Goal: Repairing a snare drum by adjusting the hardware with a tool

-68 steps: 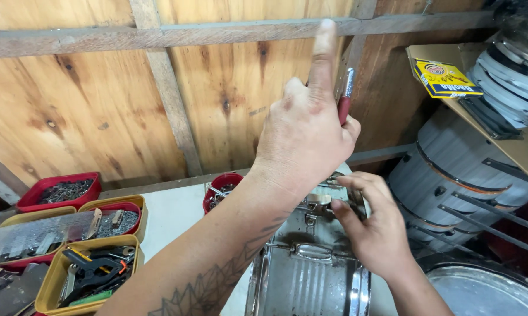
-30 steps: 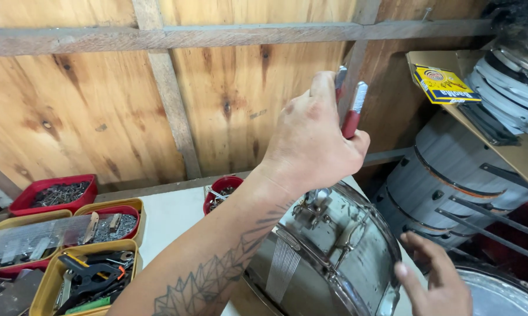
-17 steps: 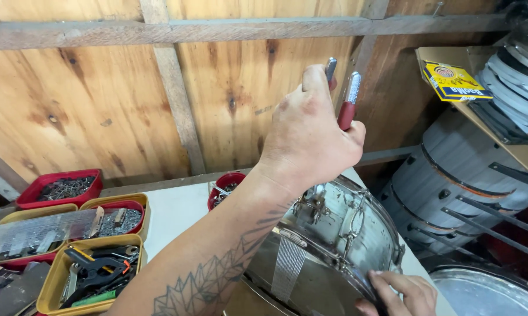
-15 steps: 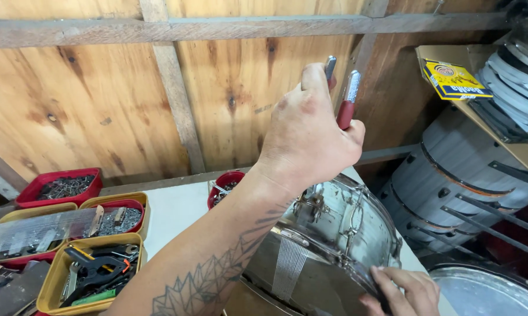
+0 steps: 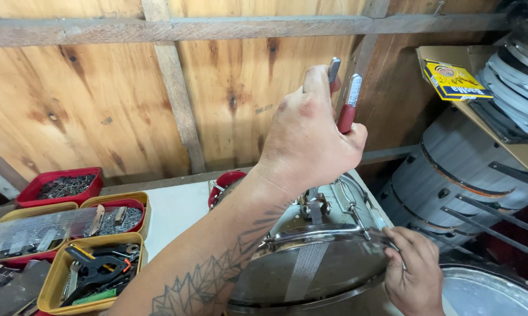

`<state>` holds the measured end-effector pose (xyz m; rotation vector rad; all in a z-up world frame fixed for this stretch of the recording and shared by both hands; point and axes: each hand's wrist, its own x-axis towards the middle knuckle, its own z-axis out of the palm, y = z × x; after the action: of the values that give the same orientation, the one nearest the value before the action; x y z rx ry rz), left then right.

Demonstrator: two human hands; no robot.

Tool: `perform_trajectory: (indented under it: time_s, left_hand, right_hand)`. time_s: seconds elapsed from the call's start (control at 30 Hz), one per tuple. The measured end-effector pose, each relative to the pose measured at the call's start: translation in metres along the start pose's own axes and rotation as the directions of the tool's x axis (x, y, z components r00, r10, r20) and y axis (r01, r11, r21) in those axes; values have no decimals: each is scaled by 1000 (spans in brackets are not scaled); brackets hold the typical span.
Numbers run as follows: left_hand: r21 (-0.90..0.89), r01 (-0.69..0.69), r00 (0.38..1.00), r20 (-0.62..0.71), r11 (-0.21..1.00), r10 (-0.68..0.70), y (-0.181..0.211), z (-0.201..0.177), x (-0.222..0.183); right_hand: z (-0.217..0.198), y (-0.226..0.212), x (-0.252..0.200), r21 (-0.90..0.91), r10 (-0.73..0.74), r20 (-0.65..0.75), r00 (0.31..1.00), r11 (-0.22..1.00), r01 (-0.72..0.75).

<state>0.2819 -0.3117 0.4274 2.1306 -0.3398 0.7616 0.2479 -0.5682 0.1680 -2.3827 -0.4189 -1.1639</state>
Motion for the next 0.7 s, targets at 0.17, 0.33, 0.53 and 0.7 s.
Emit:
perform_trajectory:
  time_s: [0.17, 0.33, 0.53, 0.7]
  left_hand:
    - [-29, -22, 1000, -18, 999, 22, -2, 1, 0]
    - [-60, -43, 999, -21, 997, 42, -1, 4, 0]
    - [-79, -35, 999, -20, 996, 33, 0, 5, 0]
    - [-58, -74, 997, -32, 996, 73, 0, 6, -3]
  right_hand:
    - [13, 13, 11, 87, -28, 39, 999, 996, 24]
    - [25, 20, 26, 112, 59, 82, 995, 991, -68]
    - [42, 22, 50, 322, 122, 176, 977, 930, -175]
    - [40, 12, 47, 205, 408, 111, 906, 883, -423]
